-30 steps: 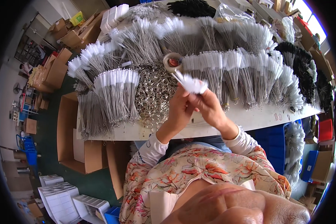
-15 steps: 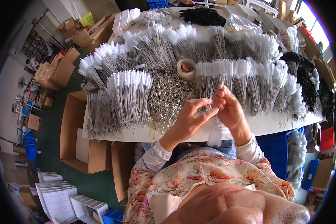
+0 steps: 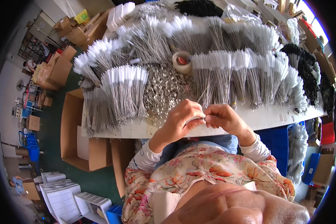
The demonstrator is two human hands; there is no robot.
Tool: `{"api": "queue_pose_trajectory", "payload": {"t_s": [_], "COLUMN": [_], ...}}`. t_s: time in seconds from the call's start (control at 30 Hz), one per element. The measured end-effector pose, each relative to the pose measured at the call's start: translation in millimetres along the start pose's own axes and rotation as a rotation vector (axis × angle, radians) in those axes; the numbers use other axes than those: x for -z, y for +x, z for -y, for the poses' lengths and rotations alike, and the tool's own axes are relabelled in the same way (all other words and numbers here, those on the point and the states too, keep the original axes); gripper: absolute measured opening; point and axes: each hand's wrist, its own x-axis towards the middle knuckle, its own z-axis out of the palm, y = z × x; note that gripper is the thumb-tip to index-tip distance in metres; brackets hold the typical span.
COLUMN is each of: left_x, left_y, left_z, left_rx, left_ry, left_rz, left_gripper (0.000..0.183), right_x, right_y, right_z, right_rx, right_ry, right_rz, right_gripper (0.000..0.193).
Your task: Assembling small white brushes onto metal rings at a factory workstation.
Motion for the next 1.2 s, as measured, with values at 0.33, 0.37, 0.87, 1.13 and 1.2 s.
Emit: {"api": "queue_pose_trajectory", "payload": {"t_s": [0.33, 0.37, 0.87, 1.13, 1.2], "left_x": [6, 8, -7, 26, 27], "left_y": [-72, -80, -73, -52, -48], "left_z": [26, 32, 25, 21, 20], "left_rx": [0.733, 0.746, 0.767, 0.524, 0.498], "left_ry": [0.086, 0.138, -0.232, -0.353, -0.345], "left_rz": [-0.273, -0.289, -0.296, -0.131, -0.107], "left_gripper": [0.016, 0.016, 0.004, 0.016, 0.017], "right_x": [90, 114, -38, -23, -22], "right_y": [-84, -102, 31, 38, 39], "right_z": [-58, -84, -83, -46, -48], "right_rx": [-0.298, -0.376, 0.341, 0.009, -0.012], "right_ry": [-1.573, -1.639, -0.782, -0.266, -0.105], "right_rz": [-0.383, -0.326, -0.205, -0.034, -0.048], "right_gripper": [0.015, 0.014, 0.009, 0.013, 0.019]}}
